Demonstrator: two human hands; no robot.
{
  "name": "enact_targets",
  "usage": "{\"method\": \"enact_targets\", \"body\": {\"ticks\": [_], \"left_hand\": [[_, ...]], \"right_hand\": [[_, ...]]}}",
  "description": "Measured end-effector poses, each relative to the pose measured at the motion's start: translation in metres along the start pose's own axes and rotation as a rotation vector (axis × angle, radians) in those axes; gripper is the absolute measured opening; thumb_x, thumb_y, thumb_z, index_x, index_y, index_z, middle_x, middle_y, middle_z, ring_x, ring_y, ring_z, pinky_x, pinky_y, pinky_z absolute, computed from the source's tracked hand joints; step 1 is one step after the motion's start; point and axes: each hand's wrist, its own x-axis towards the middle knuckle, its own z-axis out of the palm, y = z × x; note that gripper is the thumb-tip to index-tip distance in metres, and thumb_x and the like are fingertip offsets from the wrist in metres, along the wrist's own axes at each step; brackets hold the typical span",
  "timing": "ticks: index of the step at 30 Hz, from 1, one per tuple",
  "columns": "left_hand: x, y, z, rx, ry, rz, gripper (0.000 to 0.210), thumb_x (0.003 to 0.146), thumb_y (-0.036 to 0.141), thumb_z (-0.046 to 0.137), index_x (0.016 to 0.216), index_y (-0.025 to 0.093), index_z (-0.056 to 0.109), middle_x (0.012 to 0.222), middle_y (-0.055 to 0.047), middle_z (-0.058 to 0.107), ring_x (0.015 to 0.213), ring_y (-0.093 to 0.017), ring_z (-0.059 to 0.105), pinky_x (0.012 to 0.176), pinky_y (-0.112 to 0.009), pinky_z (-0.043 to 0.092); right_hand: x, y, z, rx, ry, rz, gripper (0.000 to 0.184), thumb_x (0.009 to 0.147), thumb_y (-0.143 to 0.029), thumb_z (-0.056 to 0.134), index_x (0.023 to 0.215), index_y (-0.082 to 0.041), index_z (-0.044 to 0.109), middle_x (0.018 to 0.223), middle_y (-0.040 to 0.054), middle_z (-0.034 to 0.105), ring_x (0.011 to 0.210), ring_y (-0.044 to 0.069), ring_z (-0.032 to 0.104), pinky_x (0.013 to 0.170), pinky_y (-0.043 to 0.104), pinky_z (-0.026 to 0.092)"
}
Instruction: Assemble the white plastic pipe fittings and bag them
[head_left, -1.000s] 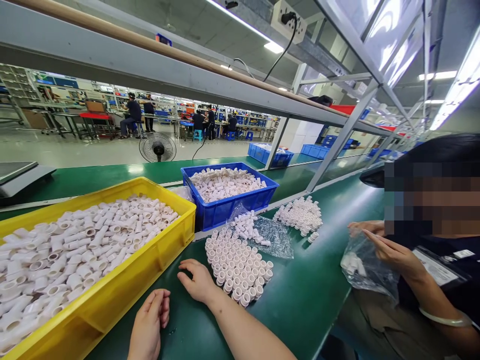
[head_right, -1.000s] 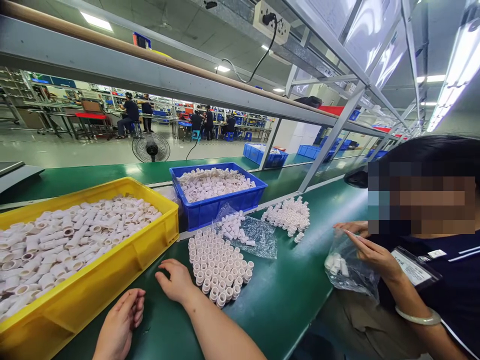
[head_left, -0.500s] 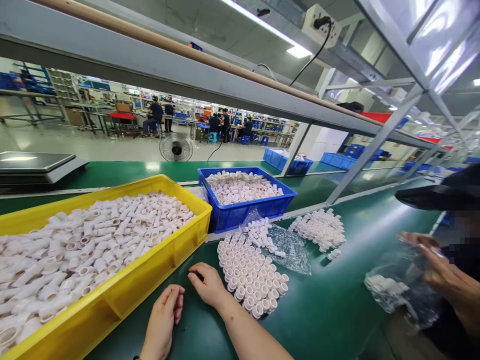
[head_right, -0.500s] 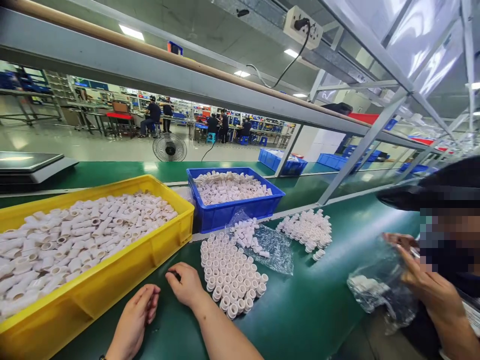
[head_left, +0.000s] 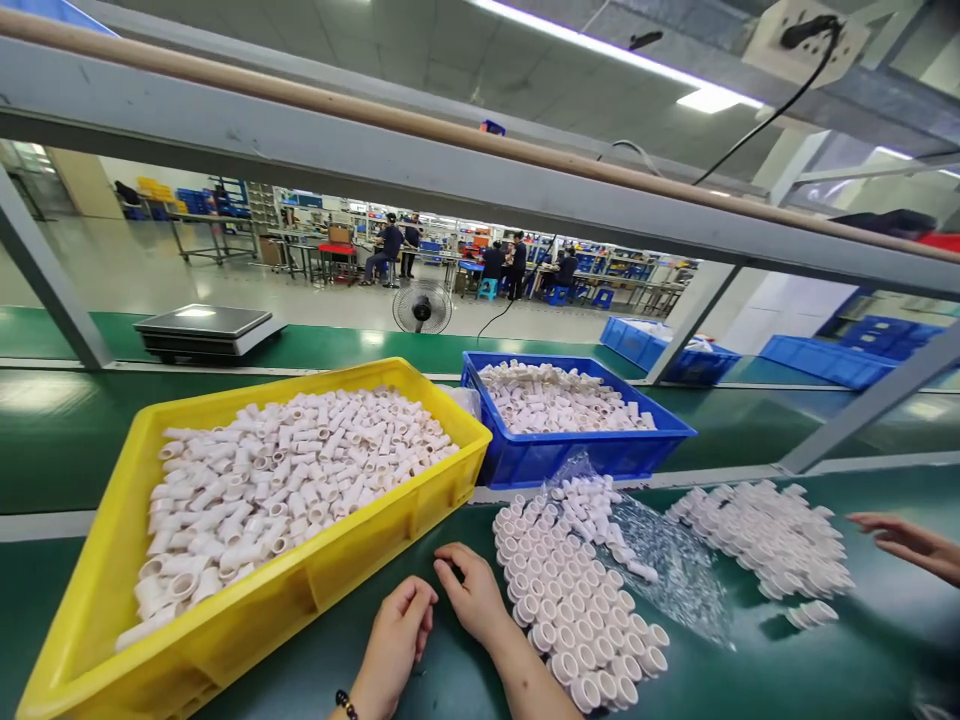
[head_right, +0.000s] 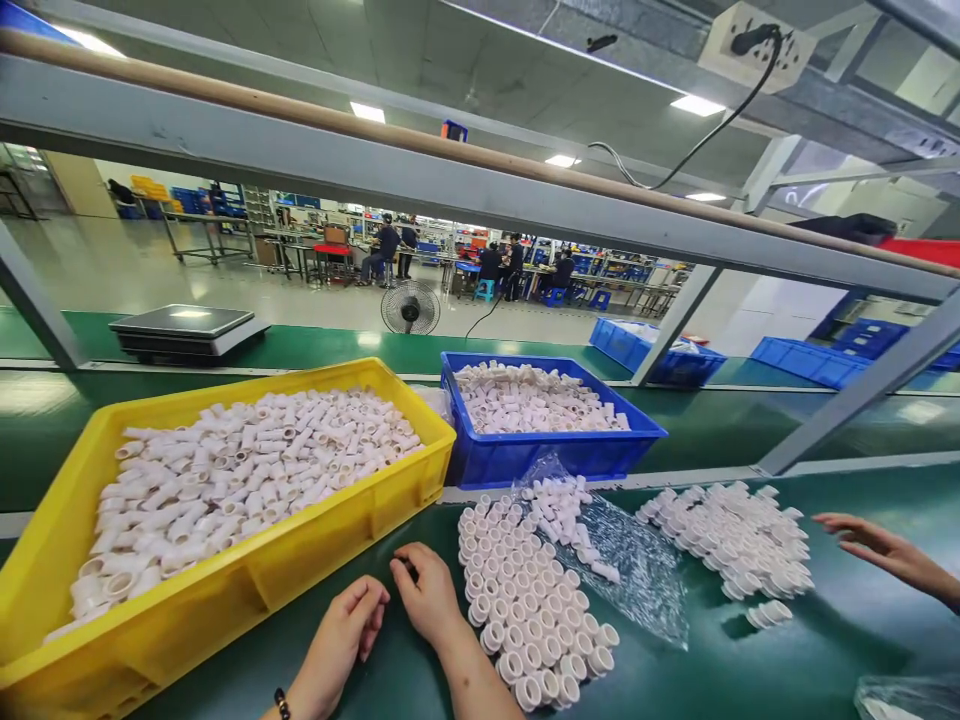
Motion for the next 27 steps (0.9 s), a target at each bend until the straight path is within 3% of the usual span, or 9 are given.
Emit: {"method": "enact_targets", "body": {"ticks": [18, 27], "left_hand": [[-0.0039, -0.0043, -0.0034, 0.093, -0.048, -0.009, 0.028, 0.077, 0.044, 0.044, 0.07, 0.018, 0.05, 0.053, 0.007, 0.041, 0.039, -0.006, 0.032, 0.036, -0.018, 0.025], [-0.0034, 0.0018, 0.0, 0.112, -0.041, 0.007, 0.028, 0.077, 0.043, 0.043, 0.068, 0.017, 0.049, 0.051, 0.007, 0.039, 0.038, -0.005, 0.027, 0.037, -0.019, 0.017]], "right_hand": [[-0.0041, 0.0039, 0.0033, -0.099, 0.007, 0.005, 0.015, 0.078, -0.019, 0.049, 0.088, -0.02, 0.061, 0.079, 0.001, 0.061, 0.072, 0.013, 0.056, 0.068, 0.024, 0.042], [-0.0026, 0.0062, 0.0037, -0.127, -0.004, -0.004, 0.017, 0.078, -0.018, 0.047, 0.089, -0.02, 0.06, 0.081, 0.0015, 0.061, 0.074, 0.014, 0.055, 0.071, 0.025, 0.041]]}}
